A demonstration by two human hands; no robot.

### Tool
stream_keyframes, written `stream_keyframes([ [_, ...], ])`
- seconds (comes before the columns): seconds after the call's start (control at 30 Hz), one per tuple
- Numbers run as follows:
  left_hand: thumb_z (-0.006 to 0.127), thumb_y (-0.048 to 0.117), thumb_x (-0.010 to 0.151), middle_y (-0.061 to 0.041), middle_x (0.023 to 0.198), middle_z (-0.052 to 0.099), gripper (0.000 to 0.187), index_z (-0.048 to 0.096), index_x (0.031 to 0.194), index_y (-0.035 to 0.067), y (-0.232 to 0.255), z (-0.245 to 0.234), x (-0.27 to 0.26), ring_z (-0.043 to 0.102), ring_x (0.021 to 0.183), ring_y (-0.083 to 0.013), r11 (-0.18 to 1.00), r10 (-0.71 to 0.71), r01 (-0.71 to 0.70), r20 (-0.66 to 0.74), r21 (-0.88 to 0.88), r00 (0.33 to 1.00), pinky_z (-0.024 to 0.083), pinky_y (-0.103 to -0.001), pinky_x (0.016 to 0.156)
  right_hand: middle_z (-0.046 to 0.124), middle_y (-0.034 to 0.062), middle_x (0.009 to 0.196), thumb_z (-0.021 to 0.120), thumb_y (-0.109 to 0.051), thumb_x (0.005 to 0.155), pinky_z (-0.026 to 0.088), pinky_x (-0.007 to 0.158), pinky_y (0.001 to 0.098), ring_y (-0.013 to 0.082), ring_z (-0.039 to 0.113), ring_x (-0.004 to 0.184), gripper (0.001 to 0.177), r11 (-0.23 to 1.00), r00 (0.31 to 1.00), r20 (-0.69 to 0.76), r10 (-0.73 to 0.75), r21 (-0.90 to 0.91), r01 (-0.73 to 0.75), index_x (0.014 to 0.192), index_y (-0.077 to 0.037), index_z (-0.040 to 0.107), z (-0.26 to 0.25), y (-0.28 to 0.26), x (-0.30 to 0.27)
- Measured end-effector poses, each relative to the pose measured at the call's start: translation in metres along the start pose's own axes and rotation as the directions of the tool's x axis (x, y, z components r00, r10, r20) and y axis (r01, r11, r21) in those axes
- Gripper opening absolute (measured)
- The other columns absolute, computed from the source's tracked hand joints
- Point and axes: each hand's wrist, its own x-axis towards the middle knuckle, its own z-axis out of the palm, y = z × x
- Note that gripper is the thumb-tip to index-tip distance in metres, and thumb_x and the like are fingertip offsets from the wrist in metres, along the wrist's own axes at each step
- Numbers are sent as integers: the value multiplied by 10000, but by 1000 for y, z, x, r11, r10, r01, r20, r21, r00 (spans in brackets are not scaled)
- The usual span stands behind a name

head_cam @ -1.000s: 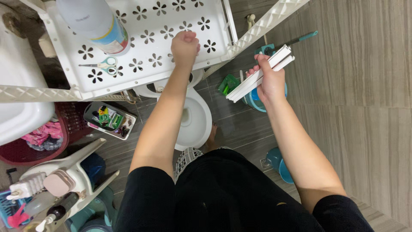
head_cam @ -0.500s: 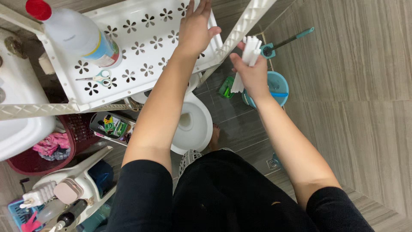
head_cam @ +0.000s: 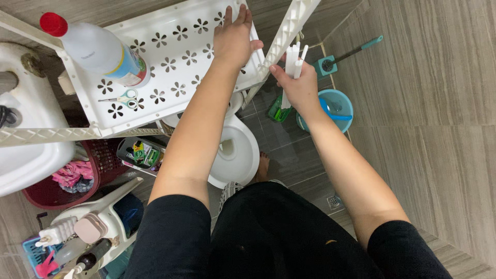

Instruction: The person assembles a plastic shelving unit by inserting plastic support tubes into the designated holes of the shelf tiers by hand.

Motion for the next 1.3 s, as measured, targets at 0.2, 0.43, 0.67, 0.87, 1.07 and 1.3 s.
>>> stream_keyframes([
  [0.2, 808, 479, 804, -77, 1621, 341, 923, 416, 1518, 45, 6, -7, 0, 277, 1499, -331, 998, -23, 21, 46, 51, 999, 410, -553, 1062, 716, -4, 832, 809, -197, 924, 518, 590, 233, 51, 614, 661, 335, 1000, 1000, 15, 10, 8, -10, 1181, -1, 721, 0, -2, 3],
  [0.43, 805, 487, 812, -83, 1623, 335, 929, 403, 1520, 40, 9, -8, 4, 281, 1502, -311, 996, -48, 41, 87, 81, 995, 375, -562, 1105, 717, -6, 836, 805, -197, 921, 524, 593, 235, 53, 616, 666, 347, 1000, 1000, 21, 13, 19, -13, 1197, -7, 717, 0, -4, 1],
  [0.67, 809, 494, 803, -81, 1620, 337, 936, 405, 1518, 44, 9, -6, 5, 294, 1492, -313, 995, -53, 46, 81, 88, 995, 366, -567, 1111, 710, -4, 815, 811, -216, 919, 524, 592, 237, 59, 618, 657, 351, 1000, 1000, 19, 23, 5, -23, 1191, -11, 725, -1, -2, 2],
  [0.87, 804, 506, 796, -75, 1612, 346, 931, 412, 1507, 50, 8, -6, 4, 299, 1484, -314, 993, -46, 39, 68, 108, 997, 381, -570, 1090, 714, -3, 807, 813, -225, 919, 523, 585, 234, 60, 618, 642, 359, 999, 999, 18, 28, -16, -28, 1204, -26, 726, -2, 2, 3],
  [1.07, 816, 488, 819, -82, 1578, 404, 865, 467, 1477, 48, 6, -8, 15, 302, 1498, -323, 989, -41, 24, 114, 146, 993, 394, -562, 1087, 713, -9, 802, 823, -210, 915, 519, 568, 241, 60, 614, 632, 318, 1000, 1000, 8, 13, 10, -14, 1146, -16, 725, -2, 9, 8],
  [1.3, 831, 397, 798, -72, 1575, 417, 847, 469, 1489, 67, 1, 1, 17, 310, 1484, -335, 987, -11, 3, 46, 163, 999, 386, -565, 1087, 701, -14, 810, 820, -203, 915, 531, 576, 238, 54, 617, 652, 297, 999, 1000, 29, 11, 43, -12, 1126, -15, 729, -2, 15, 8],
])
